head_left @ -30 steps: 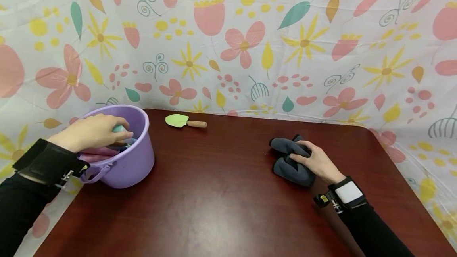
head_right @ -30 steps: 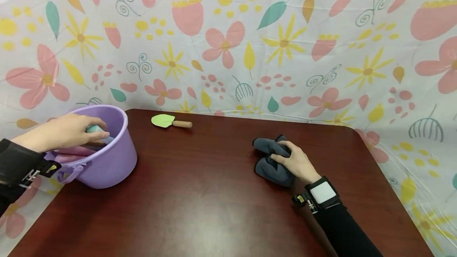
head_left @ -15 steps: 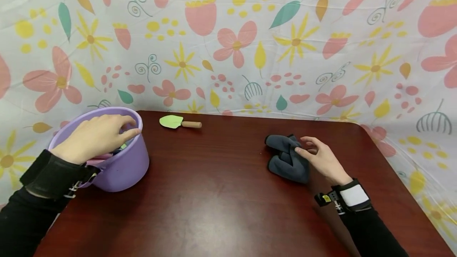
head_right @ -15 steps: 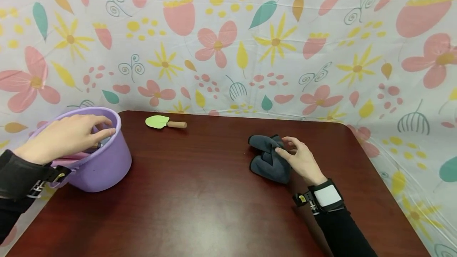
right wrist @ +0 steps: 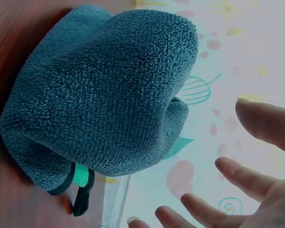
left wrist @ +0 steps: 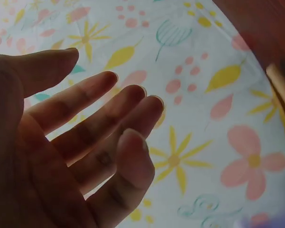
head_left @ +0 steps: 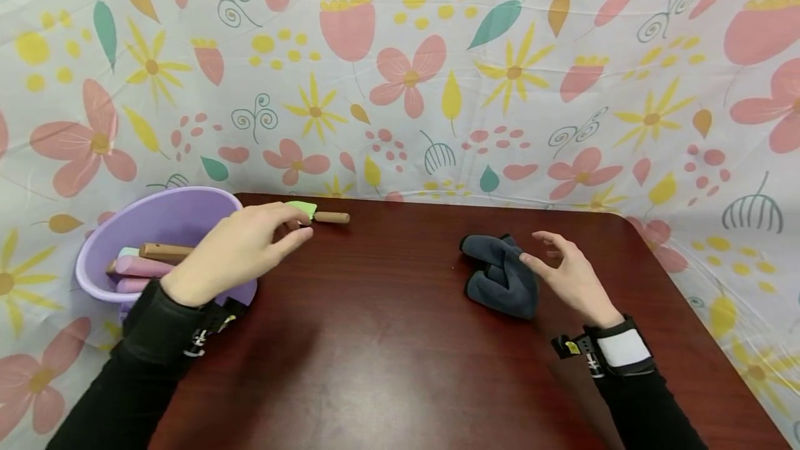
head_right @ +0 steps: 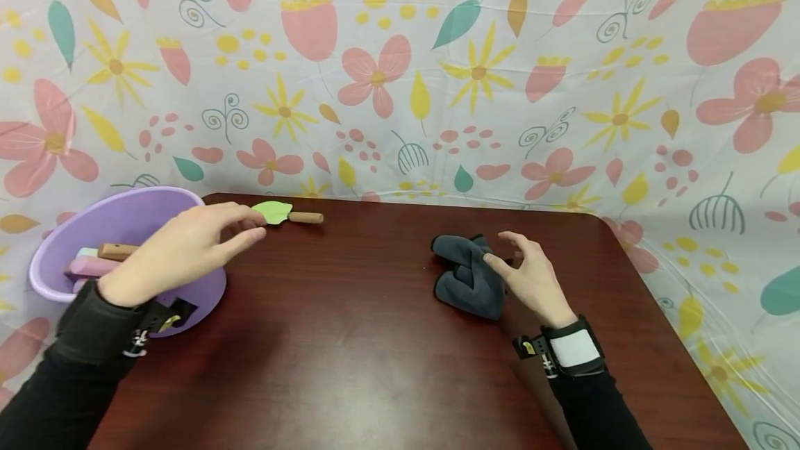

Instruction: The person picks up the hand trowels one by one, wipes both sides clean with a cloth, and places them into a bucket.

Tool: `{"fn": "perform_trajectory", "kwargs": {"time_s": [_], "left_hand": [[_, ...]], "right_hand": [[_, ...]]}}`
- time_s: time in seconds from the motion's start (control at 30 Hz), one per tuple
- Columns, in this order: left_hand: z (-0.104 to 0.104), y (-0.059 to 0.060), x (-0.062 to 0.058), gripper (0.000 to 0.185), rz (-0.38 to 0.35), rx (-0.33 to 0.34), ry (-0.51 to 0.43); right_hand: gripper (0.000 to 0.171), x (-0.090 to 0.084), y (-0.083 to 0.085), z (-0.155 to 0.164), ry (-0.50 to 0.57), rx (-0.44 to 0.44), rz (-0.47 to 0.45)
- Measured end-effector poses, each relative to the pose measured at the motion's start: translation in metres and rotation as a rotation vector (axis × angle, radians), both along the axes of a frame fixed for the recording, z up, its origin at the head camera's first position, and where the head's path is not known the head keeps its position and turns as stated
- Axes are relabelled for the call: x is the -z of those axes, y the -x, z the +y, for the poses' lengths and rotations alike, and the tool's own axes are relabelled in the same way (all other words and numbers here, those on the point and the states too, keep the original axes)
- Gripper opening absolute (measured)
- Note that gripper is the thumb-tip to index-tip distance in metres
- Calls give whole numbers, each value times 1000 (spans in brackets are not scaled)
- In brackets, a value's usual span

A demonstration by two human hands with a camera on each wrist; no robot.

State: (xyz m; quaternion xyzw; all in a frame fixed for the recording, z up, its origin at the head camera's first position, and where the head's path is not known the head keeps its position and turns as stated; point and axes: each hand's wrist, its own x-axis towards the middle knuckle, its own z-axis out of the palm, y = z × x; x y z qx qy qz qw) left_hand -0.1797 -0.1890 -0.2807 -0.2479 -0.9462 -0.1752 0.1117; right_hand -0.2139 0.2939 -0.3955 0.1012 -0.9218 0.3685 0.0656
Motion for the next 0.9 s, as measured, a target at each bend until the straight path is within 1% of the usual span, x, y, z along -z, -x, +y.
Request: {"fn": "perform_trajectory", "kwargs": {"time_s": [0.07,0.2,0.27,0.37,0.53,0.63,0.7,0.8,0.9], "left_hand": [[7,6,8,15,-20,12,-25],[16,23,27,21,-117,9,-77],[18,36,40,26,-179,3,-112],[17,58,61,29,-275,-40,-167],[13,98,97,29,-441,-148,-254],[13,119,115,32,-515,-197,-288],[15,131,124,37,-544,-243,-288],[20,147,133,48,-554,-370,-228],[23,159,138,56,-551,-499,-165]], "right_hand": [[63,-1,0,-1,-8,1,-6],[68,0,1,-2,-29,-7,-33],[70,1,2,-2,-43,-18,-50],[76,3,5,-3,-83,-52,-79],[90,6,14,-8,-180,-124,-116],[97,9,21,-12,-215,-149,-152],[99,11,26,-15,-230,-161,-184],[100,13,33,-21,-261,-173,-229],[99,16,41,-27,-297,-193,-257]]}}
